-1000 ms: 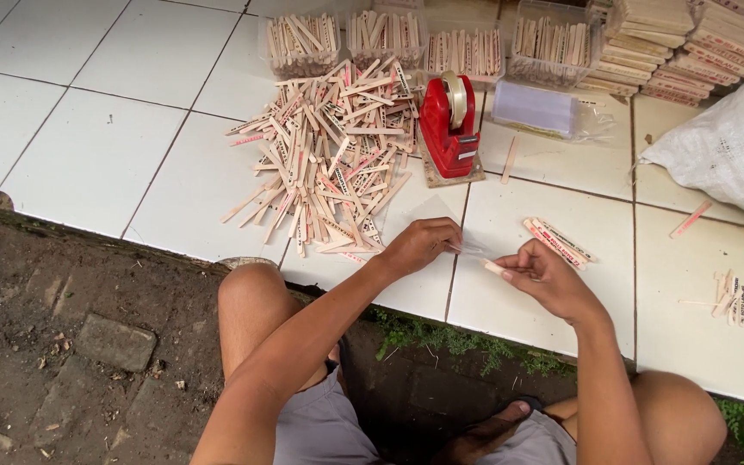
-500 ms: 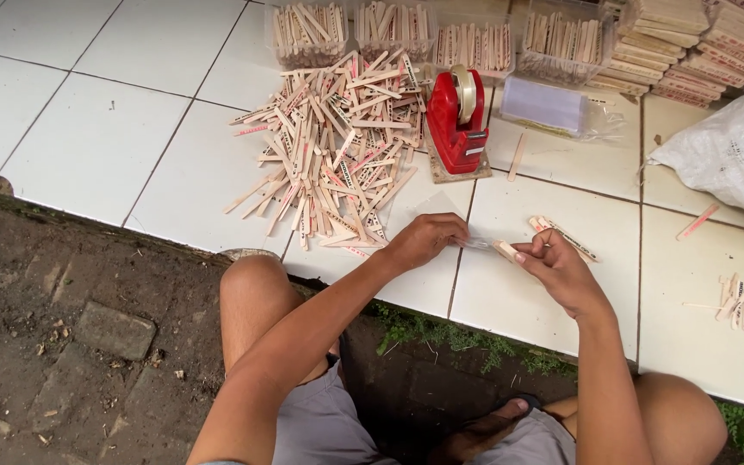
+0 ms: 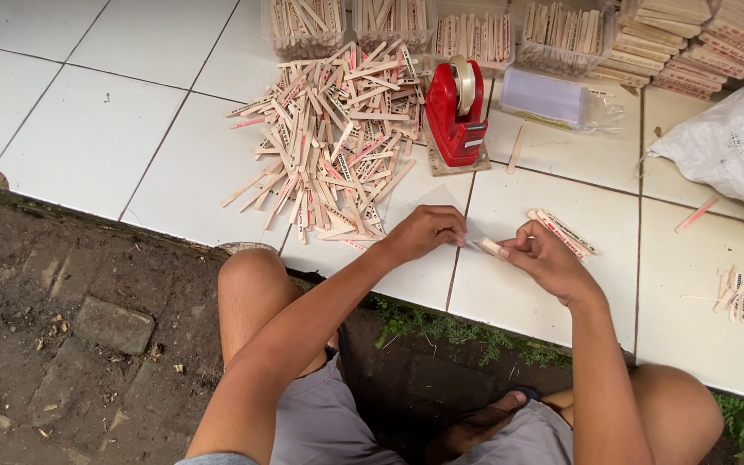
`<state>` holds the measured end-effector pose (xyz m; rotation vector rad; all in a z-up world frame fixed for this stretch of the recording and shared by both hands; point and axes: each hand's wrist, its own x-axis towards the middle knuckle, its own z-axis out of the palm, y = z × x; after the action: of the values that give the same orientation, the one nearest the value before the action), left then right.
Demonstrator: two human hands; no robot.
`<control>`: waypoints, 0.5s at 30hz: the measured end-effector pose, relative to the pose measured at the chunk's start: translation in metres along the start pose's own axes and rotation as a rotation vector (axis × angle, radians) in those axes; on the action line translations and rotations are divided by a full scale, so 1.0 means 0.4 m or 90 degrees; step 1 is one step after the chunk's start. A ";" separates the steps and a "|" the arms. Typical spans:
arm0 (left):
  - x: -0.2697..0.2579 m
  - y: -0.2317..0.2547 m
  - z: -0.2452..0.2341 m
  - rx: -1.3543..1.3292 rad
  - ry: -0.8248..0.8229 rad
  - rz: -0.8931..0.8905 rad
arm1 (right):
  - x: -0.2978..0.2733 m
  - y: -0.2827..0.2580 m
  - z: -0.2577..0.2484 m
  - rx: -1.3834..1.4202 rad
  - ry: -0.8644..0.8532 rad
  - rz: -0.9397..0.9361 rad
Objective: Packing small bundles of thin wooden sticks into clear plastic bags on a tiled floor.
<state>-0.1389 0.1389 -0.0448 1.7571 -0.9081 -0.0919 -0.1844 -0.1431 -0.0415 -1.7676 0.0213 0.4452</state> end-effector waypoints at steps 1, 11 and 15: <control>0.001 -0.001 0.000 0.000 -0.001 0.000 | 0.000 -0.002 0.004 0.000 0.001 0.000; -0.002 -0.008 0.003 0.014 -0.011 0.001 | -0.019 -0.025 0.071 -0.375 0.153 -0.105; -0.007 0.021 -0.013 0.056 -0.111 -0.008 | 0.030 0.072 0.079 -0.557 0.252 -0.328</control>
<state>-0.1429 0.1440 -0.0366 1.8574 -1.0399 -0.2191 -0.1894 -0.1178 -0.0775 -2.5838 -0.3938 -0.3420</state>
